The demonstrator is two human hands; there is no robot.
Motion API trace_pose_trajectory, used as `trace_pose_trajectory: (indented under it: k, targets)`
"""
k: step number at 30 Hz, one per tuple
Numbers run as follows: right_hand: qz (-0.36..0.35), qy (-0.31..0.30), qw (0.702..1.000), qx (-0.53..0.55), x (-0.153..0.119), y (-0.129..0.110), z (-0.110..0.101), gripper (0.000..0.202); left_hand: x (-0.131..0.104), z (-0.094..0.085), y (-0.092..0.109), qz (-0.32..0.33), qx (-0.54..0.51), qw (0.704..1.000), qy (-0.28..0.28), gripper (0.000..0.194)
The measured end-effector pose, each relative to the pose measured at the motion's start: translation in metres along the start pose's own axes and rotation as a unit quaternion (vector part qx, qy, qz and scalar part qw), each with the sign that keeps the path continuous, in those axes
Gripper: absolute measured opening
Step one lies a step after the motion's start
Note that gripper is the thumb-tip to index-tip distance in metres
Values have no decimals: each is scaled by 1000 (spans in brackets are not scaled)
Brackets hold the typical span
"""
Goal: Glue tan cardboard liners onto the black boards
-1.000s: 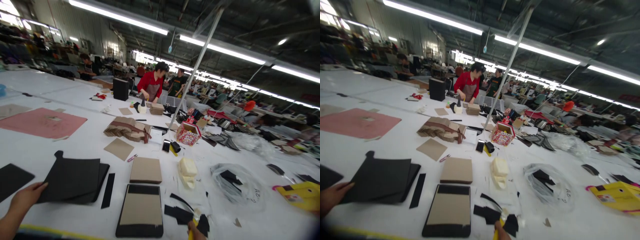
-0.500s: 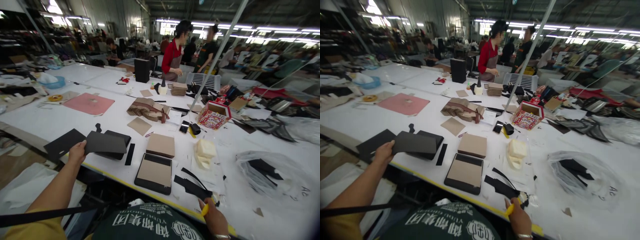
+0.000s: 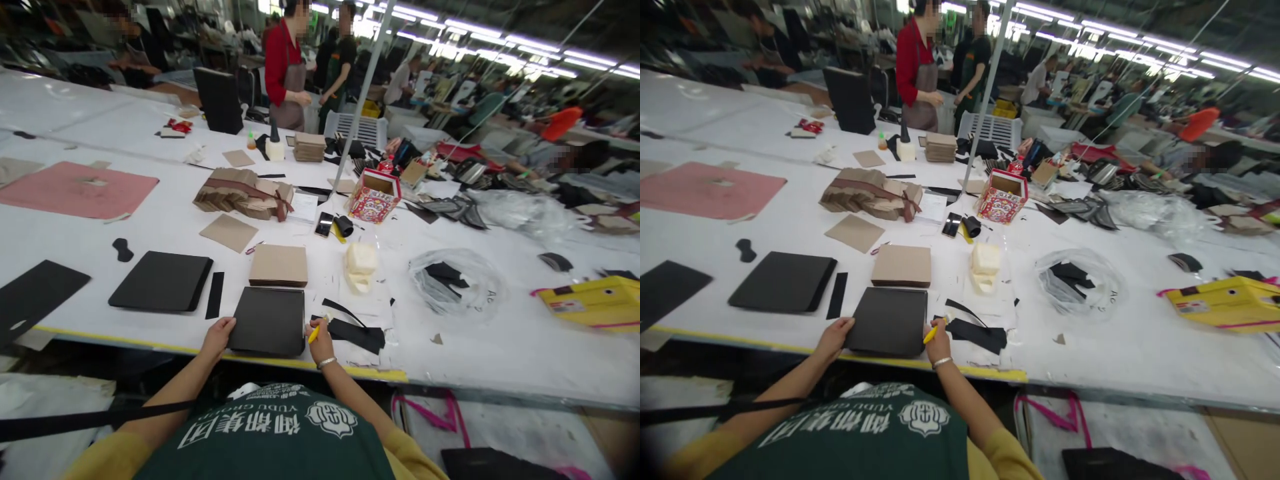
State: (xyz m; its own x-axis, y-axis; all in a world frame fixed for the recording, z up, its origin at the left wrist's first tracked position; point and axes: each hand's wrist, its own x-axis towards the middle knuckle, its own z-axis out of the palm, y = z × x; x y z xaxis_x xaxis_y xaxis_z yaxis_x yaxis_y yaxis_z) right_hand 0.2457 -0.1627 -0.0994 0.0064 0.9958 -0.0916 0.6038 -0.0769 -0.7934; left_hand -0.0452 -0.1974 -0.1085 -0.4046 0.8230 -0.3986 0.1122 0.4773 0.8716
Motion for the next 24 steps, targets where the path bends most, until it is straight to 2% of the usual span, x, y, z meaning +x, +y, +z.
trace_pose_trajectory:
  k: [2,4,11,16,18,20,22,24]
  targets:
    - [15,-15,1000,-11,3,2,9,24,5,11,-9,5,29,1000,7,43]
    - [15,-18,999,-23,6,2,12,24,9,15,-14,7,43,999,6,38]
    - [-3,38,997,-62,22,2,19,23,20,19,-23,18,68,998,-7,35]
    - [-1,11,995,-95,29,0,28,19,25,13,-20,13,127,992,-14,27]
    - [-8,1,994,-109,29,-1,33,18,29,7,-15,28,188,982,-11,24]
    - [-18,-7,992,-123,27,-2,37,19,35,2,-9,46,269,962,-12,29]
    - [-26,-14,990,-139,24,-1,41,20,41,1,-5,48,327,943,-36,35]
    - [-29,-19,988,-151,19,0,44,20,46,3,-2,40,340,937,-73,34]
